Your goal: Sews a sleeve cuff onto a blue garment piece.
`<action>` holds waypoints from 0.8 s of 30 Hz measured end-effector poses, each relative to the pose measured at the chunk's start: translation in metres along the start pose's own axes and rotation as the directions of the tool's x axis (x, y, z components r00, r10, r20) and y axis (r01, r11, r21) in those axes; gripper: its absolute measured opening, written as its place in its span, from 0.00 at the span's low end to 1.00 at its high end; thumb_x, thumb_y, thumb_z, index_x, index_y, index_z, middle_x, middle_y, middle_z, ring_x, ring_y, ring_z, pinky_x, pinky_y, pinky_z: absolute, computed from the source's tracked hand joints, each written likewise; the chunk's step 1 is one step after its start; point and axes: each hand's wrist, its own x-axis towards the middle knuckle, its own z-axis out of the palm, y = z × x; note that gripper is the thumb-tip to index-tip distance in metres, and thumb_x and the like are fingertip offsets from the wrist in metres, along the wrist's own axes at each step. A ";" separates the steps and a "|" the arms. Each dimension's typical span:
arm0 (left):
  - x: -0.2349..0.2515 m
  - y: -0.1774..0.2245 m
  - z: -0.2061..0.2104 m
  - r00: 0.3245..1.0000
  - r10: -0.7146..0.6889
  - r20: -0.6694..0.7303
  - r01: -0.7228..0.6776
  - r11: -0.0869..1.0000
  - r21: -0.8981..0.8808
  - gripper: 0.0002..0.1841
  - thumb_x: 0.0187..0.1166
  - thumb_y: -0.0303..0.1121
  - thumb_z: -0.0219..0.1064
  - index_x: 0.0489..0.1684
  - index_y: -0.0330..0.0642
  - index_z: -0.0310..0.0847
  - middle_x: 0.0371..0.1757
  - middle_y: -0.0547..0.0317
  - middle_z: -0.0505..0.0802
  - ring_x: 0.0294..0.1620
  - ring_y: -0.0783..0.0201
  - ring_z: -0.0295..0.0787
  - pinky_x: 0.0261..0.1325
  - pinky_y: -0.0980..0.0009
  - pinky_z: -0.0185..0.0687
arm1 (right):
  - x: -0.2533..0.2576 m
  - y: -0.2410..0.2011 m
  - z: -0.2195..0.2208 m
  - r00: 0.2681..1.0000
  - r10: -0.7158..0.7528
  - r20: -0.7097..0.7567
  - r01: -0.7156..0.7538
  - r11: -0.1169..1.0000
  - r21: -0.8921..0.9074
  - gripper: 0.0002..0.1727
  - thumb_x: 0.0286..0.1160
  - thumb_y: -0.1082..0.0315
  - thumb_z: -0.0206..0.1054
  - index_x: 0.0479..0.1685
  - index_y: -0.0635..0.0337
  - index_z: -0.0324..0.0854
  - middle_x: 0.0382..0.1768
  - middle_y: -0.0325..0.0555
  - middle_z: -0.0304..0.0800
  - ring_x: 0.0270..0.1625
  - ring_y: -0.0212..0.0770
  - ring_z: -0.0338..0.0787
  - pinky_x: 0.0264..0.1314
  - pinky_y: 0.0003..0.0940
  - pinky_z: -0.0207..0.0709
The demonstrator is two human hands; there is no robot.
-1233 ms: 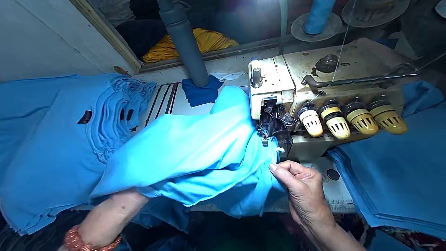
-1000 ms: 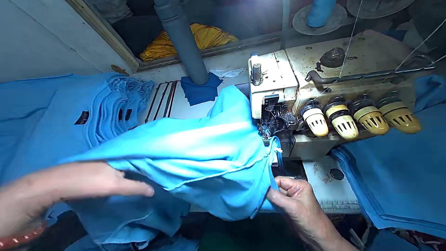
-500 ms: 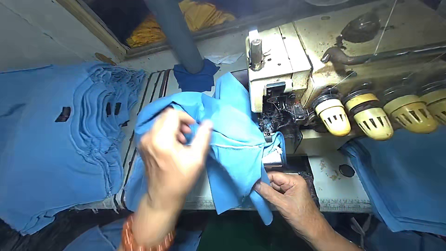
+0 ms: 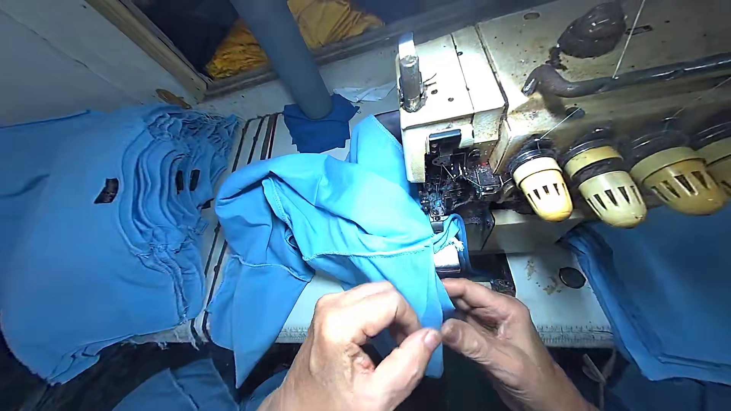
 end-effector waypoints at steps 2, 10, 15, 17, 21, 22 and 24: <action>0.005 0.002 0.009 0.991 -0.035 -0.130 0.069 0.962 0.266 0.15 0.77 0.47 0.70 0.29 0.46 0.89 0.28 0.71 0.91 0.33 0.84 0.86 0.34 0.86 0.80 | 0.003 0.000 0.005 1.000 -0.013 0.025 0.013 0.999 -0.030 0.12 0.74 0.62 0.75 0.46 0.64 0.90 0.38 0.37 0.95 0.44 0.24 0.92 0.52 0.22 0.88; 0.008 -0.004 0.032 0.967 -0.171 -0.191 0.232 0.902 0.365 0.11 0.75 0.45 0.67 0.23 0.55 0.86 0.20 0.80 0.84 0.22 0.85 0.78 0.23 0.83 0.72 | -0.002 0.007 0.009 0.999 0.020 0.033 -0.020 1.000 -0.007 0.05 0.73 0.73 0.72 0.33 0.66 0.88 0.30 0.33 0.90 0.35 0.18 0.86 0.41 0.15 0.82; 0.004 -0.003 0.024 0.962 -0.250 -0.108 0.251 0.968 -0.004 0.06 0.68 0.37 0.71 0.23 0.48 0.85 0.28 0.74 0.88 0.33 0.85 0.83 0.34 0.89 0.78 | -0.003 0.014 -0.013 1.000 0.001 -0.022 -0.004 0.991 -0.132 0.13 0.82 0.68 0.64 0.30 0.61 0.89 0.27 0.32 0.89 0.32 0.18 0.84 0.36 0.13 0.78; 0.003 -0.002 0.021 0.947 -0.306 -0.096 0.295 0.949 -0.111 0.04 0.65 0.35 0.72 0.23 0.49 0.85 0.30 0.73 0.89 0.34 0.84 0.85 0.36 0.87 0.81 | 0.000 0.014 -0.015 0.998 -0.027 -0.056 0.015 0.981 -0.193 0.13 0.83 0.66 0.64 0.31 0.59 0.90 0.28 0.32 0.89 0.33 0.17 0.85 0.38 0.13 0.79; 0.001 0.000 0.025 0.944 -0.307 -0.119 0.296 0.949 -0.104 0.04 0.66 0.28 0.71 0.35 0.42 0.88 0.34 0.69 0.93 0.37 0.80 0.90 0.43 0.84 0.87 | 0.009 0.008 -0.009 0.995 -0.069 -0.071 0.052 0.974 -0.221 0.10 0.78 0.63 0.71 0.42 0.60 0.92 0.35 0.35 0.95 0.38 0.22 0.91 0.43 0.17 0.86; 0.000 0.000 0.025 0.950 -0.288 -0.123 0.281 0.957 -0.065 0.05 0.69 0.26 0.69 0.38 0.40 0.89 0.35 0.67 0.94 0.38 0.80 0.90 0.44 0.84 0.88 | 0.010 0.007 -0.008 0.995 -0.068 -0.070 0.051 0.974 -0.222 0.09 0.76 0.63 0.72 0.41 0.61 0.92 0.34 0.36 0.95 0.37 0.22 0.91 0.41 0.17 0.85; 0.001 0.003 0.022 0.958 -0.246 -0.149 0.249 0.968 0.002 0.09 0.71 0.23 0.63 0.38 0.39 0.91 0.36 0.66 0.93 0.38 0.80 0.89 0.43 0.85 0.86 | 0.010 0.006 -0.008 0.997 -0.052 -0.056 0.039 0.977 -0.211 0.09 0.75 0.65 0.72 0.41 0.62 0.91 0.32 0.36 0.95 0.35 0.21 0.90 0.38 0.15 0.84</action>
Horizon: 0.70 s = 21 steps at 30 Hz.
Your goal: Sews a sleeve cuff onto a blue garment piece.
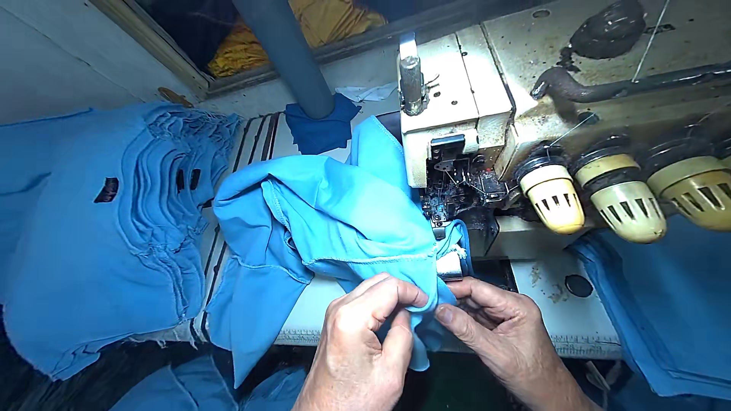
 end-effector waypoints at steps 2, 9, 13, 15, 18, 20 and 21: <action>0.003 0.004 -0.002 0.998 0.044 -0.041 -0.040 0.996 0.084 0.11 0.71 0.22 0.59 0.35 0.42 0.90 0.36 0.67 0.92 0.38 0.81 0.87 0.41 0.87 0.83 | -0.002 -0.001 0.000 1.000 0.016 0.021 -0.017 0.999 0.030 0.08 0.75 0.66 0.72 0.41 0.63 0.90 0.32 0.35 0.94 0.33 0.20 0.89 0.37 0.14 0.83; 0.028 0.011 0.004 0.952 0.254 -0.169 -0.113 0.809 0.577 0.08 0.69 0.42 0.68 0.32 0.56 0.95 0.27 0.79 0.83 0.34 0.77 0.76 0.41 0.70 0.65 | -0.001 -0.007 0.000 0.999 0.019 0.045 -0.023 0.997 0.072 0.09 0.75 0.67 0.72 0.43 0.65 0.90 0.33 0.36 0.94 0.34 0.21 0.90 0.39 0.15 0.85; 0.037 0.009 0.001 0.957 0.270 -0.109 -0.158 0.794 0.587 0.08 0.70 0.41 0.68 0.30 0.56 0.95 0.22 0.80 0.86 0.26 0.81 0.77 0.35 0.73 0.65 | -0.001 -0.009 -0.001 0.998 0.037 0.044 -0.040 0.997 0.069 0.09 0.73 0.68 0.73 0.43 0.65 0.90 0.33 0.36 0.94 0.35 0.21 0.90 0.40 0.16 0.85; 0.039 0.009 -0.001 0.966 0.246 -0.082 -0.159 0.812 0.562 0.09 0.70 0.40 0.67 0.32 0.56 0.96 0.24 0.80 0.90 0.25 0.84 0.79 0.29 0.77 0.67 | -0.002 -0.010 -0.001 0.997 0.051 0.050 -0.055 0.996 0.076 0.08 0.72 0.69 0.74 0.43 0.65 0.90 0.33 0.36 0.94 0.35 0.21 0.90 0.40 0.16 0.85; 0.041 0.008 -0.007 0.979 0.199 -0.034 -0.150 0.831 0.535 0.09 0.71 0.39 0.66 0.31 0.58 0.95 0.22 0.83 0.87 0.21 0.87 0.76 0.20 0.83 0.65 | -0.002 -0.010 0.000 0.995 0.069 0.068 -0.075 0.993 0.095 0.07 0.70 0.72 0.74 0.43 0.66 0.89 0.33 0.37 0.94 0.34 0.22 0.90 0.39 0.16 0.85; 0.043 0.008 -0.010 0.982 0.187 -0.011 -0.153 0.833 0.532 0.08 0.70 0.38 0.66 0.30 0.58 0.94 0.21 0.84 0.85 0.20 0.89 0.75 0.19 0.84 0.64 | -0.002 -0.009 0.000 0.994 0.073 0.083 -0.082 0.991 0.103 0.07 0.70 0.73 0.74 0.42 0.67 0.89 0.32 0.37 0.94 0.34 0.22 0.90 0.38 0.16 0.85; 0.044 0.008 -0.012 0.981 0.192 -0.001 -0.162 0.831 0.532 0.08 0.70 0.38 0.66 0.29 0.58 0.93 0.21 0.84 0.84 0.19 0.89 0.73 0.18 0.85 0.62 | -0.002 -0.009 0.000 0.993 0.077 0.091 -0.087 0.990 0.112 0.07 0.70 0.73 0.74 0.42 0.67 0.89 0.32 0.37 0.94 0.34 0.22 0.90 0.38 0.16 0.85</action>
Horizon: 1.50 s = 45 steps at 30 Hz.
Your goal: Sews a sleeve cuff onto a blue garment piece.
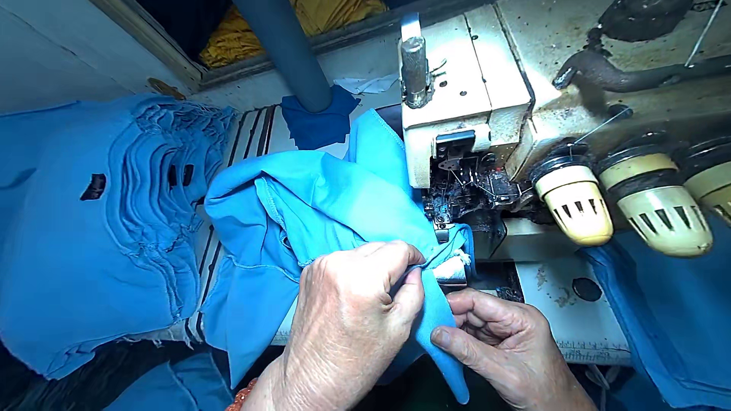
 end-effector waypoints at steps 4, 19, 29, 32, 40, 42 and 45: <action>0.000 -0.002 -0.003 0.999 0.052 0.012 -0.052 0.998 0.022 0.08 0.69 0.38 0.65 0.26 0.56 0.92 0.20 0.82 0.83 0.19 0.88 0.72 0.19 0.85 0.60 | -0.001 -0.002 0.000 0.999 0.027 0.021 -0.027 0.999 0.040 0.07 0.70 0.75 0.74 0.44 0.68 0.89 0.32 0.37 0.94 0.34 0.22 0.90 0.38 0.17 0.86; 0.000 0.031 0.026 0.978 0.176 -0.108 -0.154 0.970 0.188 0.09 0.72 0.32 0.66 0.25 0.47 0.92 0.21 0.67 0.82 0.16 0.72 0.74 0.14 0.76 0.58 | -0.009 -0.008 -0.022 0.993 0.112 -0.044 -0.105 0.985 0.134 0.04 0.68 0.76 0.73 0.35 0.58 0.92 0.27 0.31 0.93 0.30 0.20 0.89 0.34 0.17 0.84; -0.004 0.022 0.021 0.999 -0.010 0.043 0.013 0.998 -0.065 0.09 0.73 0.41 0.67 0.23 0.55 0.86 0.15 0.79 0.80 0.15 0.82 0.73 0.16 0.79 0.64 | 0.001 -0.003 -0.021 0.997 0.071 -0.043 -0.068 0.996 0.056 0.06 0.70 0.71 0.74 0.26 0.56 0.88 0.19 0.27 0.84 0.22 0.15 0.79 0.26 0.11 0.74; -0.030 0.013 0.016 0.974 -0.032 0.224 0.114 0.923 -0.366 0.10 0.74 0.40 0.71 0.25 0.46 0.87 0.20 0.69 0.85 0.21 0.79 0.77 0.23 0.80 0.69 | -0.008 -0.008 -0.029 0.993 0.114 0.005 -0.114 0.992 0.048 0.04 0.70 0.73 0.74 0.29 0.56 0.89 0.22 0.27 0.89 0.25 0.16 0.83 0.28 0.13 0.78; -0.050 0.032 0.014 0.872 -0.333 0.357 0.384 0.017 -0.923 0.12 0.66 0.15 0.70 0.40 0.43 0.86 0.40 0.68 0.94 0.43 0.78 0.90 0.50 0.78 0.87 | -0.013 -0.015 -0.031 0.989 0.145 0.018 -0.145 0.988 0.043 0.04 0.70 0.73 0.74 0.30 0.53 0.89 0.24 0.24 0.89 0.26 0.14 0.83 0.29 0.11 0.76; -0.049 0.039 0.008 0.821 -0.358 0.446 0.461 -0.046 -0.886 0.14 0.67 0.12 0.68 0.43 0.41 0.85 0.38 0.67 0.96 0.39 0.78 0.92 0.47 0.78 0.88 | -0.013 -0.014 -0.031 0.989 0.148 0.019 -0.149 0.987 0.057 0.04 0.70 0.73 0.74 0.30 0.53 0.89 0.24 0.25 0.89 0.26 0.15 0.83 0.29 0.12 0.77; -0.056 0.042 0.013 0.818 -0.414 0.400 0.378 -0.137 -0.916 0.11 0.67 0.16 0.71 0.40 0.44 0.90 0.39 0.66 0.95 0.42 0.77 0.92 0.50 0.76 0.88 | -0.014 -0.013 -0.032 0.985 0.175 0.010 -0.175 0.981 0.081 0.05 0.69 0.73 0.74 0.30 0.53 0.89 0.24 0.25 0.89 0.26 0.16 0.84 0.30 0.13 0.77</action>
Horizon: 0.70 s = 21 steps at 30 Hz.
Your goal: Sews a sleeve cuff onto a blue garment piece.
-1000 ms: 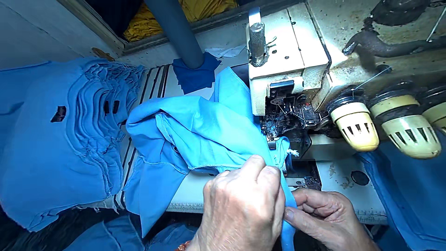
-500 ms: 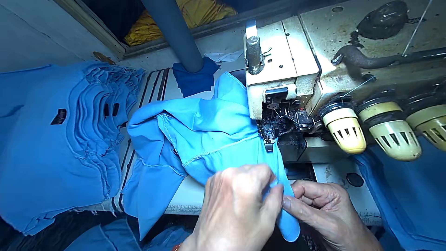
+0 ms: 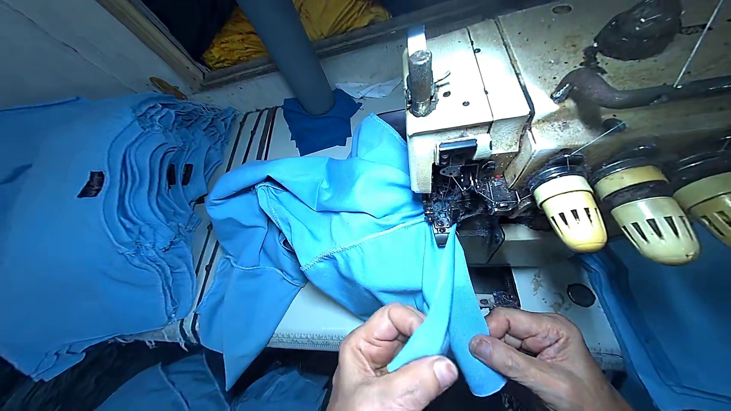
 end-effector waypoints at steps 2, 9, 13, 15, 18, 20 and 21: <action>0.001 -0.002 0.000 0.995 0.050 -0.081 -0.061 0.989 -0.134 0.09 0.70 0.18 0.70 0.39 0.43 0.89 0.41 0.60 0.95 0.46 0.71 0.92 0.55 0.69 0.89 | 0.000 0.002 0.000 1.000 0.017 -0.002 -0.017 1.000 0.018 0.04 0.69 0.73 0.74 0.30 0.53 0.90 0.23 0.26 0.89 0.26 0.16 0.84 0.29 0.13 0.78; 0.028 0.021 0.005 0.930 0.194 -0.312 -0.240 0.964 -0.116 0.08 0.84 0.27 0.63 0.45 0.38 0.91 0.39 0.47 0.96 0.42 0.62 0.97 0.49 0.65 0.94 | 0.000 0.003 0.000 1.000 0.028 0.011 -0.029 0.998 0.055 0.05 0.69 0.72 0.75 0.29 0.52 0.89 0.21 0.24 0.86 0.24 0.15 0.80 0.28 0.12 0.75; 0.022 0.015 -0.010 0.825 0.562 0.057 -0.502 0.684 0.528 0.07 0.84 0.34 0.67 0.40 0.47 0.91 0.37 0.67 0.95 0.40 0.79 0.91 0.46 0.81 0.88 | -0.002 -0.001 0.000 0.999 0.033 0.012 -0.033 0.998 0.059 0.06 0.70 0.71 0.75 0.27 0.51 0.89 0.20 0.24 0.86 0.23 0.15 0.82 0.27 0.12 0.77; 0.013 0.013 -0.014 0.743 0.534 0.402 -0.641 0.396 0.658 0.09 0.86 0.36 0.67 0.35 0.43 0.85 0.37 0.64 0.91 0.44 0.79 0.88 0.49 0.85 0.82 | -0.007 -0.009 0.000 0.999 0.052 0.017 -0.052 0.998 0.042 0.06 0.71 0.73 0.74 0.30 0.51 0.89 0.22 0.24 0.89 0.26 0.16 0.85 0.29 0.14 0.80; 0.007 -0.006 -0.015 0.666 0.452 0.593 -0.741 0.311 0.595 0.05 0.79 0.26 0.70 0.38 0.33 0.90 0.35 0.50 0.91 0.40 0.68 0.88 0.46 0.82 0.81 | -0.016 -0.022 0.002 0.995 0.074 0.064 -0.075 0.997 0.019 0.07 0.73 0.78 0.70 0.36 0.54 0.89 0.27 0.26 0.93 0.31 0.20 0.90 0.36 0.20 0.87; 0.009 -0.017 -0.021 0.626 0.446 0.639 -0.772 0.237 0.590 0.05 0.80 0.27 0.70 0.41 0.35 0.91 0.35 0.51 0.92 0.38 0.68 0.88 0.44 0.82 0.81 | -0.019 -0.027 0.004 0.994 0.075 0.076 -0.076 0.997 0.020 0.08 0.73 0.81 0.68 0.38 0.56 0.89 0.29 0.28 0.94 0.32 0.23 0.93 0.37 0.23 0.89; 0.010 -0.021 -0.024 0.607 0.451 0.654 -0.784 0.205 0.587 0.06 0.81 0.28 0.70 0.42 0.36 0.91 0.35 0.53 0.92 0.37 0.69 0.88 0.43 0.82 0.80 | -0.020 -0.028 0.004 0.994 0.069 0.081 -0.072 0.997 0.027 0.09 0.73 0.81 0.68 0.39 0.57 0.89 0.30 0.29 0.95 0.33 0.24 0.94 0.39 0.23 0.90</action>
